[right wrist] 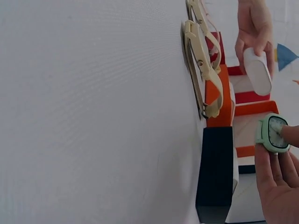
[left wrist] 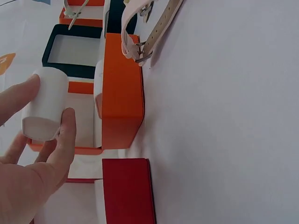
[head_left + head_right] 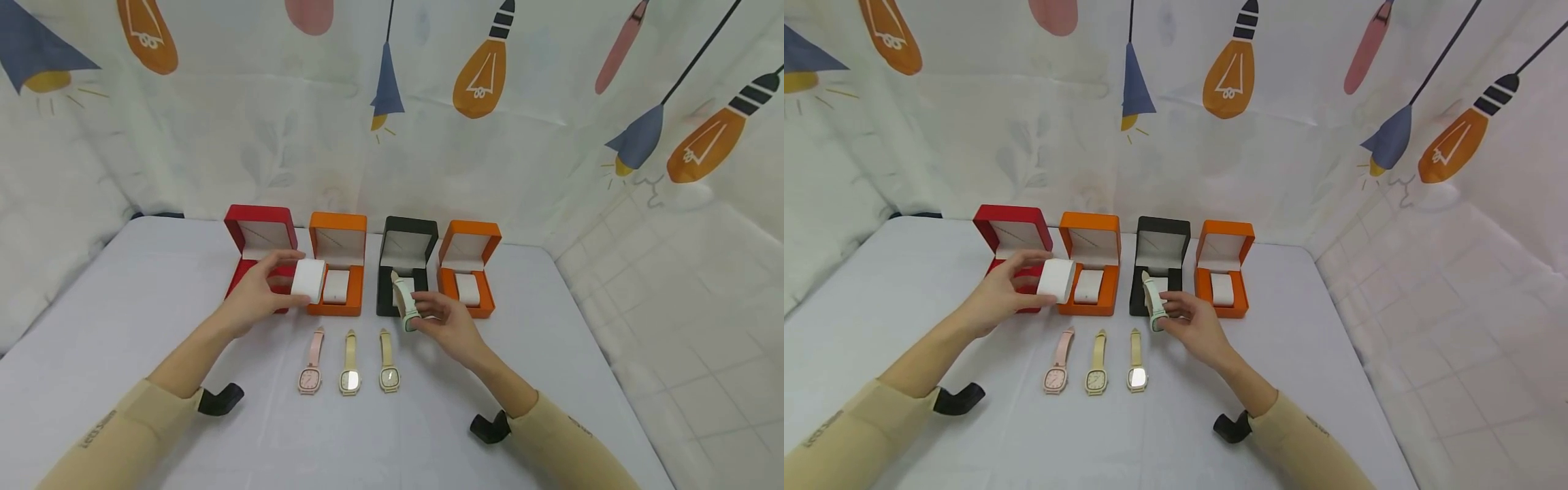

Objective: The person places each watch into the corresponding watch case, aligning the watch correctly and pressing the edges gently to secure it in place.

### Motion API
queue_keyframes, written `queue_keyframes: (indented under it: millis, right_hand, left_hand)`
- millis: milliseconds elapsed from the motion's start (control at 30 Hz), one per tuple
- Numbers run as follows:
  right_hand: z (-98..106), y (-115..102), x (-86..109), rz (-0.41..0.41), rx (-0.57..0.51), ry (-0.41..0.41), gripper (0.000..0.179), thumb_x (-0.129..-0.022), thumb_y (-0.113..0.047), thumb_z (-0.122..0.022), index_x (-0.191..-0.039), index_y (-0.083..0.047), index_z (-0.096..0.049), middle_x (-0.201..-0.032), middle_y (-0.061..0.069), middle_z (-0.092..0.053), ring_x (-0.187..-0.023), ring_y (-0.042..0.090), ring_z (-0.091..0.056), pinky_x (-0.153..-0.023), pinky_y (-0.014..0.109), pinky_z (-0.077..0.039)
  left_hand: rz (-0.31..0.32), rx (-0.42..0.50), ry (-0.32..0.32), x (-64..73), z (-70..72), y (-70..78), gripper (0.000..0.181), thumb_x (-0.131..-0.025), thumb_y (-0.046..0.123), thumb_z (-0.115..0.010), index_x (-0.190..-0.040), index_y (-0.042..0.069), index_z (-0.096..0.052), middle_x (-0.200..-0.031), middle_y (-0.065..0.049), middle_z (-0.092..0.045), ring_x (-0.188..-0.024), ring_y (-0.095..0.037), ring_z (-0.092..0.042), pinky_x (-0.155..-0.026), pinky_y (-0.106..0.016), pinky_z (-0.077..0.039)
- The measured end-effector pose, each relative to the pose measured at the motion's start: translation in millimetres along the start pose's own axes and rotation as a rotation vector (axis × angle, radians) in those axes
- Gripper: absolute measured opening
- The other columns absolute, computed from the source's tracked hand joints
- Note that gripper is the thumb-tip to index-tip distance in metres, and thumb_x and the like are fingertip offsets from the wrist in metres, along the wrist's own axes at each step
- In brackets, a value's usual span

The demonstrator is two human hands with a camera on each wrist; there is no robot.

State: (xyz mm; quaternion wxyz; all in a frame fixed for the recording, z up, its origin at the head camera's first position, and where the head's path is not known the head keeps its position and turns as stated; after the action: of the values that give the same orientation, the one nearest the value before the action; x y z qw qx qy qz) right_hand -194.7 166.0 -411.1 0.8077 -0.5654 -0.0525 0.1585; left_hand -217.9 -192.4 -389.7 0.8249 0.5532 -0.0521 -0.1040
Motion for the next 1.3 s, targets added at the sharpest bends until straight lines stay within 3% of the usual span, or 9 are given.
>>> queue_keyframes:
  millis: [200,433,700,1300]
  right_hand:
    - [0,-2,-1.6,-0.038,-0.015,-0.006,0.045,-0.093,-0.008,-0.077,-0.136,-0.006,-0.064,-0.115,0.008,-0.072,-0.107,0.026,-0.064,-0.094,0.032,-0.056]
    - [-1,0,-5.4,-0.009,-0.04,-0.007,0.044,-0.093,-0.008,-0.076,-0.136,-0.004,-0.063,-0.114,0.01,-0.071,-0.105,0.026,-0.066,-0.089,0.028,-0.057]
    - [0,-2,-9.9,0.012,-0.063,0.008,0.045,-0.093,-0.007,-0.077,-0.135,-0.005,-0.064,-0.112,0.012,-0.071,-0.103,0.027,-0.065,-0.087,0.027,-0.057]
    - [-4,-10,-18.7,0.013,-0.046,0.003,0.044,-0.093,-0.007,-0.076,-0.135,-0.006,-0.065,-0.113,0.011,-0.069,-0.101,0.026,-0.066,-0.086,0.027,-0.057]
  left_hand:
    - [-0.011,0.015,-0.031,1.9,-12.6,1.6,0.075,-0.087,0.012,-0.084,-0.15,0.011,-0.043,-0.149,-0.017,-0.043,-0.127,-0.043,-0.053,-0.094,-0.05,-0.056]
    - [-0.016,0.1,-0.042,-0.7,-27.7,1.3,0.074,-0.085,0.011,-0.085,-0.148,0.013,-0.046,-0.145,-0.017,-0.046,-0.127,-0.039,-0.053,-0.094,-0.04,-0.057]
    - [-0.067,0.159,-0.042,0.3,-41.4,4.9,0.071,-0.086,0.006,-0.083,-0.147,0.013,-0.048,-0.144,-0.015,-0.047,-0.129,-0.038,-0.05,-0.09,-0.032,-0.057]
    - [-0.048,0.207,-0.098,-1.4,-65.9,12.0,0.07,-0.086,0.008,-0.084,-0.147,0.016,-0.05,-0.143,-0.015,-0.049,-0.122,-0.038,-0.057,-0.09,-0.042,-0.059]
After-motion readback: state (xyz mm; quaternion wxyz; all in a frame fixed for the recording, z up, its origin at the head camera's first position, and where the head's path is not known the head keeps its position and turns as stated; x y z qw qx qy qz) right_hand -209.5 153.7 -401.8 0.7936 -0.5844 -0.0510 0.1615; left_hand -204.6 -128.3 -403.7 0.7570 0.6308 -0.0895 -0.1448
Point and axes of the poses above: each hand's wrist, its own x-axis away from the middle knuckle, its own z-axis out of the back of the hand, y = z × x, the point moved 2 cm from there along -x, towards the middle knuckle
